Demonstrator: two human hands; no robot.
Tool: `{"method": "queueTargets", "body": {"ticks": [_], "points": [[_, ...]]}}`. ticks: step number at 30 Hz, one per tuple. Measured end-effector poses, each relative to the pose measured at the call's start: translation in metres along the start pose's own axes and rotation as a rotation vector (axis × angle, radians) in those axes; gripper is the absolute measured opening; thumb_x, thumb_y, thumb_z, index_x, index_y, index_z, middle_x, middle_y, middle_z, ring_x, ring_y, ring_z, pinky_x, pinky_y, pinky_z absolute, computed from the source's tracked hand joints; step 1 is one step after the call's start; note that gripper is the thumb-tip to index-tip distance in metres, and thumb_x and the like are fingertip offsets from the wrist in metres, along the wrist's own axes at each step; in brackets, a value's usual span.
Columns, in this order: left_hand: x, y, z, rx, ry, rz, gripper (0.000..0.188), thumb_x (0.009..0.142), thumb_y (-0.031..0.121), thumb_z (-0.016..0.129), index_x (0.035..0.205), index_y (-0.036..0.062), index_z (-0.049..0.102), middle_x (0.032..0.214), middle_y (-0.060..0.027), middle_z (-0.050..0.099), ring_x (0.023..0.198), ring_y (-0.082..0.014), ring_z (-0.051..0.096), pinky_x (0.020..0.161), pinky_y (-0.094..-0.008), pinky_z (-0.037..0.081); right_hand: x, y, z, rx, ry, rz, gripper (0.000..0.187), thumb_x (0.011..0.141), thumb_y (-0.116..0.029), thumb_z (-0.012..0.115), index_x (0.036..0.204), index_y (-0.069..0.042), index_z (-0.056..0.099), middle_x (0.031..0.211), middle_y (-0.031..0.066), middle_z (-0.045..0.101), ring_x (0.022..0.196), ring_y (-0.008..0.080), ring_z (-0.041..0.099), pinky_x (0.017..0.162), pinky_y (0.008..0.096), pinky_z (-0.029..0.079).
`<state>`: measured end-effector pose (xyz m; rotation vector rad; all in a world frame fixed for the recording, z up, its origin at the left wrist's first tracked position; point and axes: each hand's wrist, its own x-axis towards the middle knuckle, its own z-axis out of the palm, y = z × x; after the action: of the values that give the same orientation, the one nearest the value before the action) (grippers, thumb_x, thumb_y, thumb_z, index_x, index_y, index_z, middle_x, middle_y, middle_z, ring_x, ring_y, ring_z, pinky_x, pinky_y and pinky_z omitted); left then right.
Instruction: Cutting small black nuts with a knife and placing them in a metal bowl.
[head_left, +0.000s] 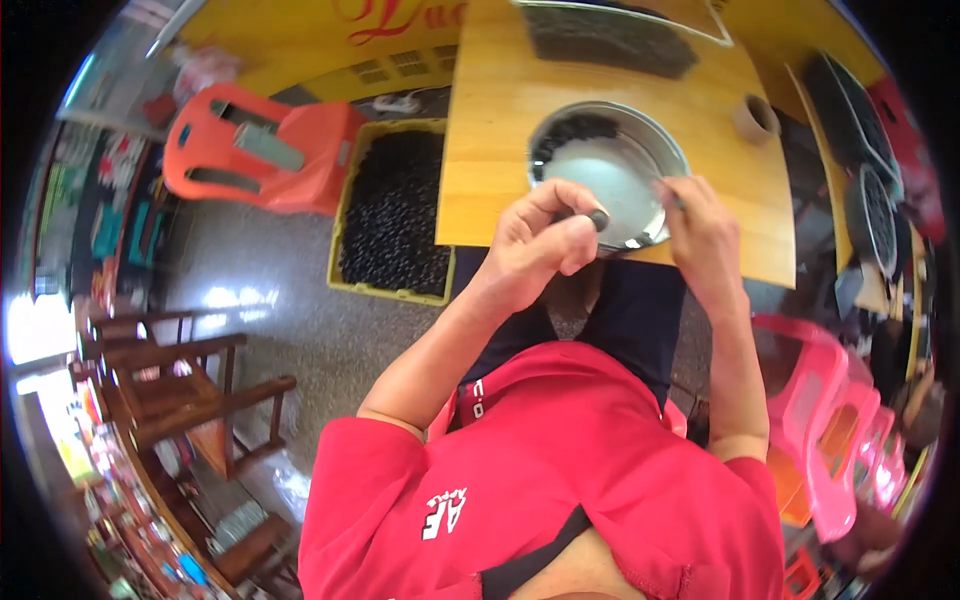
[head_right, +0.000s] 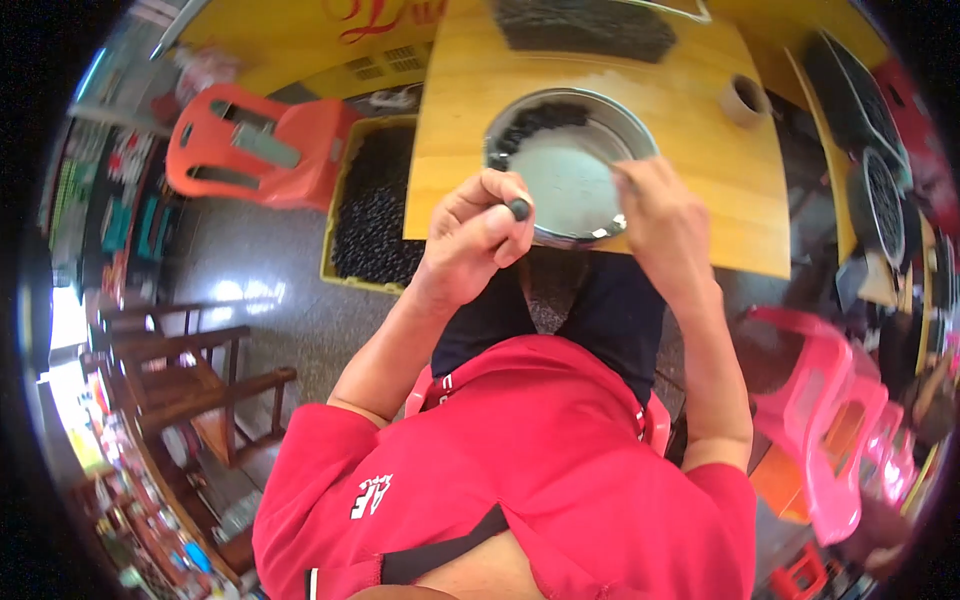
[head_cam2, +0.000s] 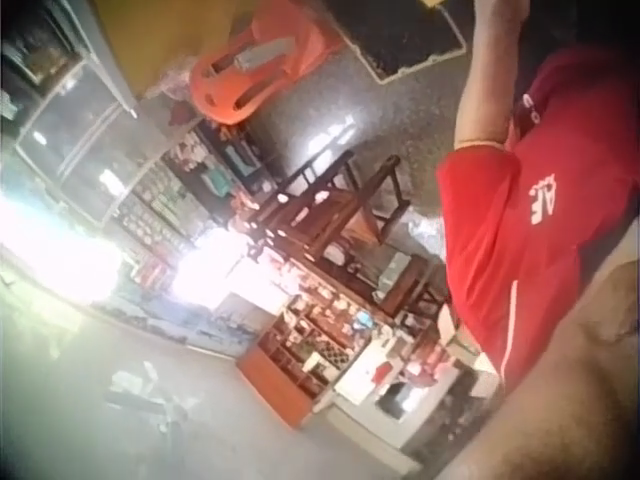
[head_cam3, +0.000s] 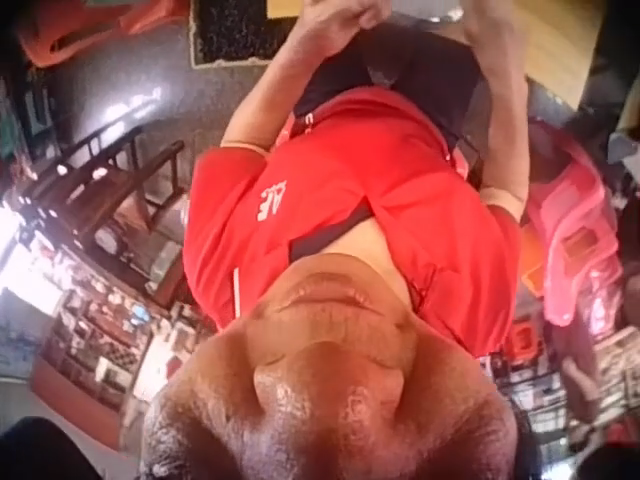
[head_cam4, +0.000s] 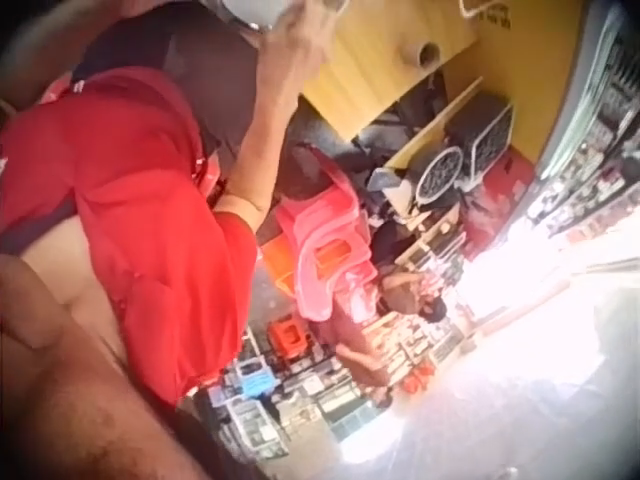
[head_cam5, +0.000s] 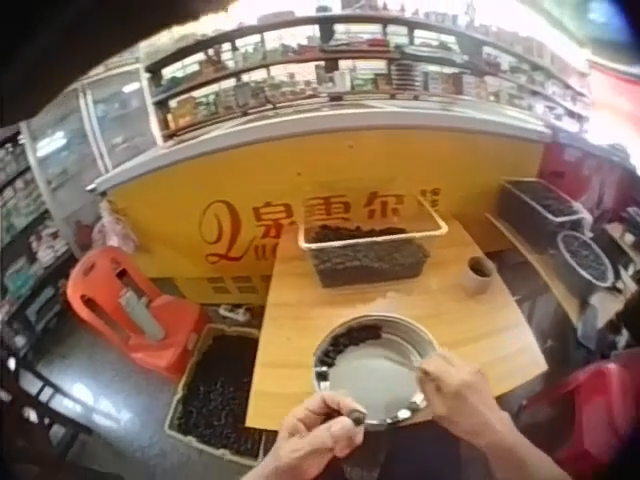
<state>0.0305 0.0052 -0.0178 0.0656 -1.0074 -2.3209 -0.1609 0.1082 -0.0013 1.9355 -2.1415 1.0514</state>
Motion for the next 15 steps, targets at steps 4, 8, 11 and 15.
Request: {"method": "queueTargets", "body": {"ticks": [4,8,11,15], "points": [[-0.021,0.033,-0.037,0.008,0.227,0.158,0.030,0.092,0.030,0.048,0.097,0.0008,0.051,0.085,-0.0100,0.052,0.062,-0.0144,0.043,0.054,-0.0250,0.034,0.000,0.002,-0.006,0.067,-0.022,0.186,0.013,0.092,-0.008,0.057,0.098,0.003,0.062,0.087,0.0147,0.060,0.070,0.0254,0.058,0.063,0.0320,0.045],[-0.050,0.054,-0.128,-0.234,0.551,0.109,0.016,0.091,0.018,0.056,0.083,0.0038,0.057,0.086,-0.0090,0.054,0.060,-0.0132,0.047,0.048,-0.0216,0.036,-0.002,0.004,0.000,0.091,-0.039,0.213,0.014,0.094,-0.009,0.057,0.097,0.003,0.062,0.088,0.0143,0.061,0.073,0.0236,0.059,0.064,0.0314,0.045],[-0.072,0.050,-0.212,-0.253,1.027,0.133,0.020,0.093,0.018,0.053,0.084,0.0004,0.055,0.083,-0.0120,0.056,0.064,-0.0202,0.055,0.049,-0.0249,0.045,-0.003,0.004,0.005,0.075,-0.049,0.218,0.013,0.094,-0.010,0.057,0.097,0.002,0.062,0.089,0.0141,0.061,0.074,0.0245,0.060,0.065,0.0316,0.045],[-0.094,0.048,-0.285,-0.465,0.994,0.216,0.083,0.095,0.051,0.043,0.144,-0.0071,0.010,0.144,-0.0288,0.026,0.131,-0.0458,0.033,0.109,-0.0580,0.027,-0.003,0.000,0.005,0.040,-0.019,0.194,0.012,0.093,-0.009,0.057,0.096,0.002,0.062,0.089,0.0140,0.061,0.073,0.0257,0.060,0.064,0.0321,0.046]]}}
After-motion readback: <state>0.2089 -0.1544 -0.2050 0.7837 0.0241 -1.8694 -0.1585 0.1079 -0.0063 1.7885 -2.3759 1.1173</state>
